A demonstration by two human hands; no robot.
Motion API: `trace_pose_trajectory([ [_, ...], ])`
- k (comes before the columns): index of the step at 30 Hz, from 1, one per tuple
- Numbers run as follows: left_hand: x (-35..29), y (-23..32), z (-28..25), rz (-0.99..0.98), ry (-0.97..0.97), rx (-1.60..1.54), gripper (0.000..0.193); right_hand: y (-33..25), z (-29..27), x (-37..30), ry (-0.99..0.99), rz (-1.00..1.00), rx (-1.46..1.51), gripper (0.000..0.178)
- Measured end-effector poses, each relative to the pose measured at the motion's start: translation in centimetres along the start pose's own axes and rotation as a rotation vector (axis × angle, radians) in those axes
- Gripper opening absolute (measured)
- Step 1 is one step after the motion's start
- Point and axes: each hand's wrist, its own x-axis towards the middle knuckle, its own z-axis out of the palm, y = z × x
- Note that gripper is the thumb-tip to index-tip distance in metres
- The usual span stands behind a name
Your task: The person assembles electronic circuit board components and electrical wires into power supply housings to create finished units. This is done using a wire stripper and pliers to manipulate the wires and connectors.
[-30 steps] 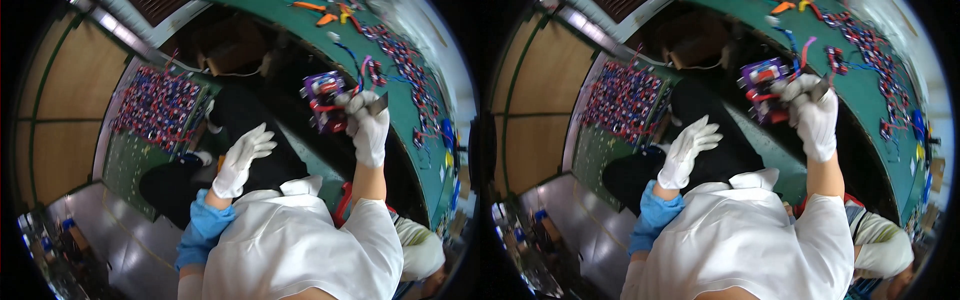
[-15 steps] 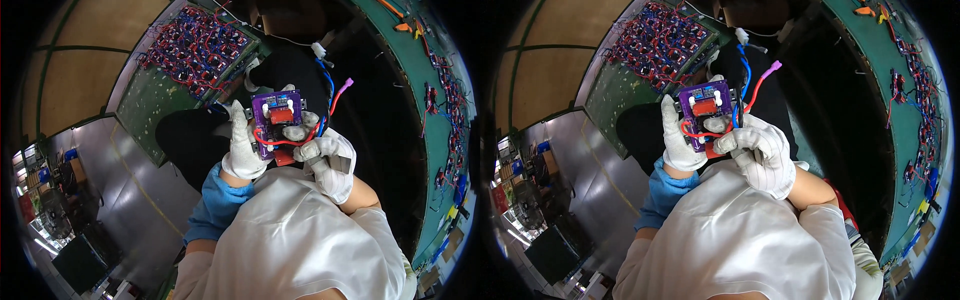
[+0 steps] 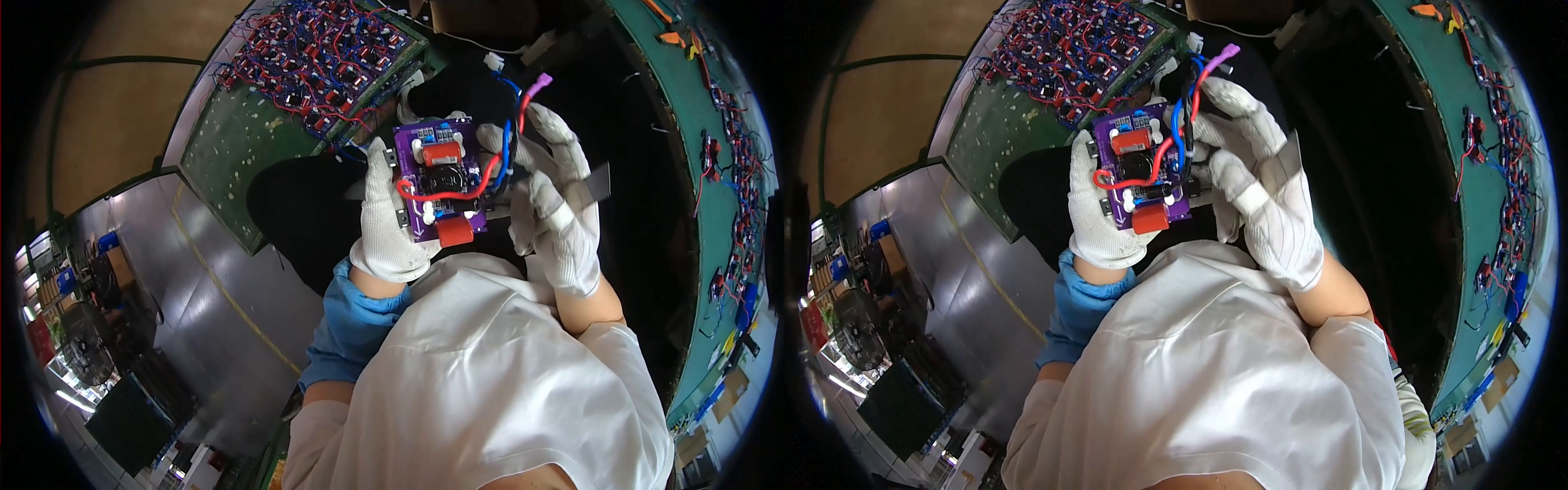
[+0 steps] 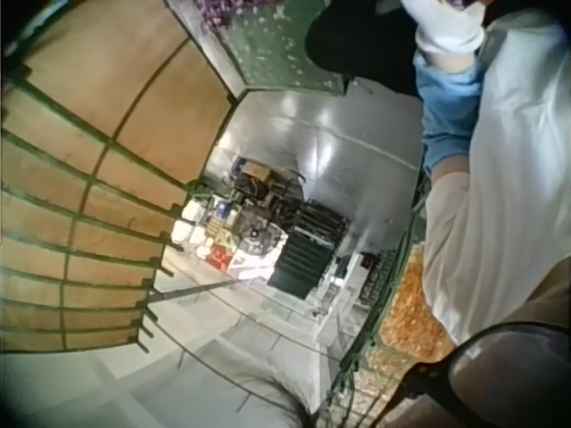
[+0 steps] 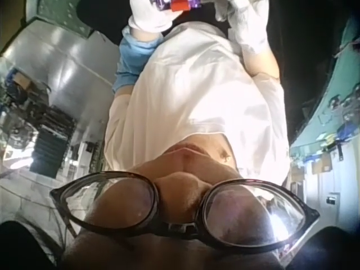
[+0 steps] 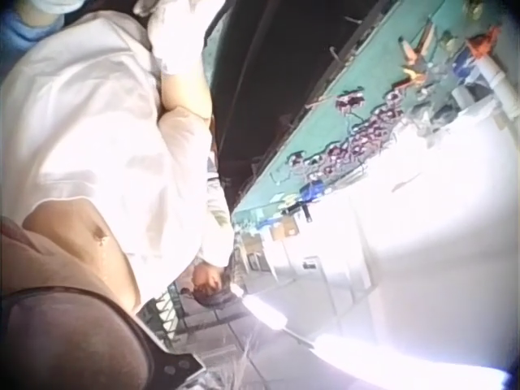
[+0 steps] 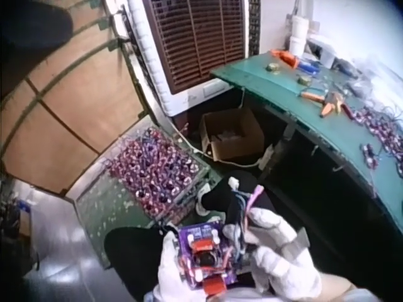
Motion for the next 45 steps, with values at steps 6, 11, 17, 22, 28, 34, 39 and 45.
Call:
trace_pose_trajectory([
  [6, -0.8, 0.5, 0.0, 0.027, 0.077, 0.018, 0.071, -0.1, 0.0, 1.0, -0.166, 0.151, 0.046, 0.052],
  [11, -1.6, 0.8, 0.4, 0.218, 0.288, 0.153, 0.054, 2.7, 2.2, 2.6, -0.076, -0.114, -0.206, 0.056],
  [17, -2.5, 0.8, 1.1, 0.298, 0.335, 0.684, 0.058, 4.5, 1.3, 4.2, 0.002, 0.233, -0.163, 0.044],
  [22, -3.6, 0.6, 1.1, 0.383, 0.246, 0.973, 0.048, 9.5, 0.8, 3.7, -0.178, 0.324, 0.215, 0.05],
  [28, -3.4, 0.4, 1.1, 0.46, 0.368, 0.775, 0.052, 11.1, 0.1, 4.1, -0.397, 0.603, 1.224, 0.048],
  [34, -3.7, 1.1, 0.5, 0.402, 0.307, 0.993, 0.045, 10.9, 0.5, 3.9, -0.345, 0.565, 1.156, 0.043],
  [39, -3.5, 0.4, 1.0, 0.442, 0.335, 0.985, 0.044, 12.0, 0.0, 4.0, -0.39, 0.594, 1.276, 0.046],
  [45, -3.7, 0.5, 0.8, 0.441, 0.261, 0.91, 0.047, 11.2, 0.8, 4.7, -0.548, 0.573, 1.357, 0.051],
])
